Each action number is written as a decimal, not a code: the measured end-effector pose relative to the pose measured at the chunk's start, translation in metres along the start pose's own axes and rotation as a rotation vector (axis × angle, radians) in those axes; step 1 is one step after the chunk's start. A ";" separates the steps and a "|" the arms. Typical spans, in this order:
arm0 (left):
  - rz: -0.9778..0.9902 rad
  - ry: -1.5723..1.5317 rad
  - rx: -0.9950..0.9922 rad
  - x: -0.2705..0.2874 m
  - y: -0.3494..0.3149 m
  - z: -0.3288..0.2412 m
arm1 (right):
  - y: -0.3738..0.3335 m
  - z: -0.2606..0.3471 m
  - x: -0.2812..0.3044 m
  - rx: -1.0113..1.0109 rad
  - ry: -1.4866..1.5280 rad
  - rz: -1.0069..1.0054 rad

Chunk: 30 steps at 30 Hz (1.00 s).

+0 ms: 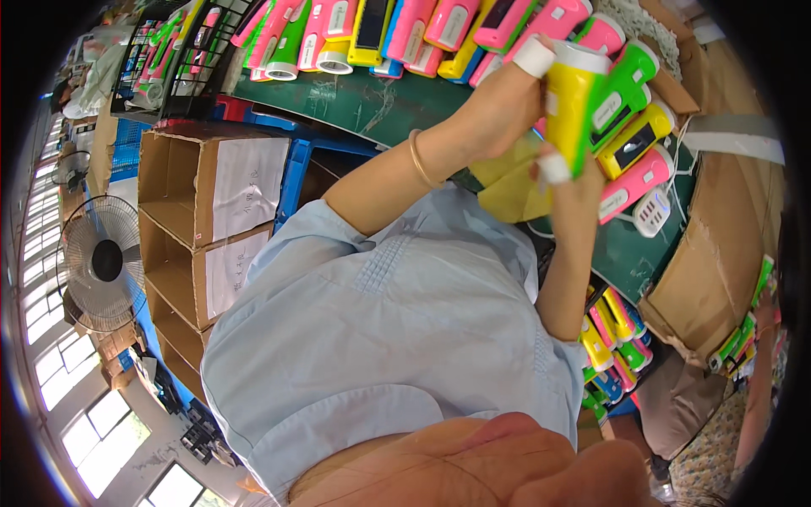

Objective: The recorder is testing the functionality of various colored plastic flashlights and wiping them with a cloth.

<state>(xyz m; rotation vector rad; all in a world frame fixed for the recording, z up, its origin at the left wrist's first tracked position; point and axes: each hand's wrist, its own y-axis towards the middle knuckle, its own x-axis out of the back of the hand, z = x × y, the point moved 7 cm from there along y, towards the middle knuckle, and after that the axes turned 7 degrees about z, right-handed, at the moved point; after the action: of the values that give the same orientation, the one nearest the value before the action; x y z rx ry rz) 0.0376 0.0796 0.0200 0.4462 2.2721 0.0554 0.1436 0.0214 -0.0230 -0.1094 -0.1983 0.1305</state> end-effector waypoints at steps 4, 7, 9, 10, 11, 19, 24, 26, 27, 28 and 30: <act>-0.007 0.648 -0.055 0.043 0.042 -0.065 | -0.029 -0.051 0.156 0.173 0.548 -0.740; -0.263 0.951 -0.173 0.126 0.095 -0.155 | -0.064 -0.056 0.239 0.260 0.283 -1.122; -0.604 1.498 -0.207 0.227 0.138 -0.201 | -0.087 -0.049 0.241 0.231 0.180 -1.224; -0.614 1.437 0.072 0.275 0.165 -0.203 | -0.093 -0.040 0.228 0.218 0.137 -1.291; -0.616 1.370 0.362 0.290 0.175 -0.196 | -0.087 -0.050 0.221 0.211 0.202 -1.220; -0.451 1.910 0.457 0.307 0.238 -0.178 | -0.019 -0.019 0.090 0.143 0.396 -0.564; -0.393 1.683 -0.481 0.215 0.226 -0.191 | -0.018 -0.011 0.062 0.062 0.322 -0.402; -0.179 1.717 -0.546 0.117 0.176 -0.180 | -0.013 -0.008 0.049 0.065 0.219 -0.320; -0.115 1.677 -0.525 0.089 0.142 -0.185 | -0.010 0.000 0.042 0.070 0.109 -0.252; -0.066 1.471 -0.112 0.068 0.116 -0.170 | -0.008 0.013 0.036 0.172 0.137 -0.276; 0.053 1.301 0.358 0.035 0.063 -0.108 | 0.007 0.022 0.023 0.307 0.267 -0.258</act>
<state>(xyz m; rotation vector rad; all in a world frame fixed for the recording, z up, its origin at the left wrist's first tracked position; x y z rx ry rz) -0.0439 0.1613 0.0791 0.8076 3.5725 -0.0590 0.1605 0.0333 0.0020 0.2040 0.0763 -0.1116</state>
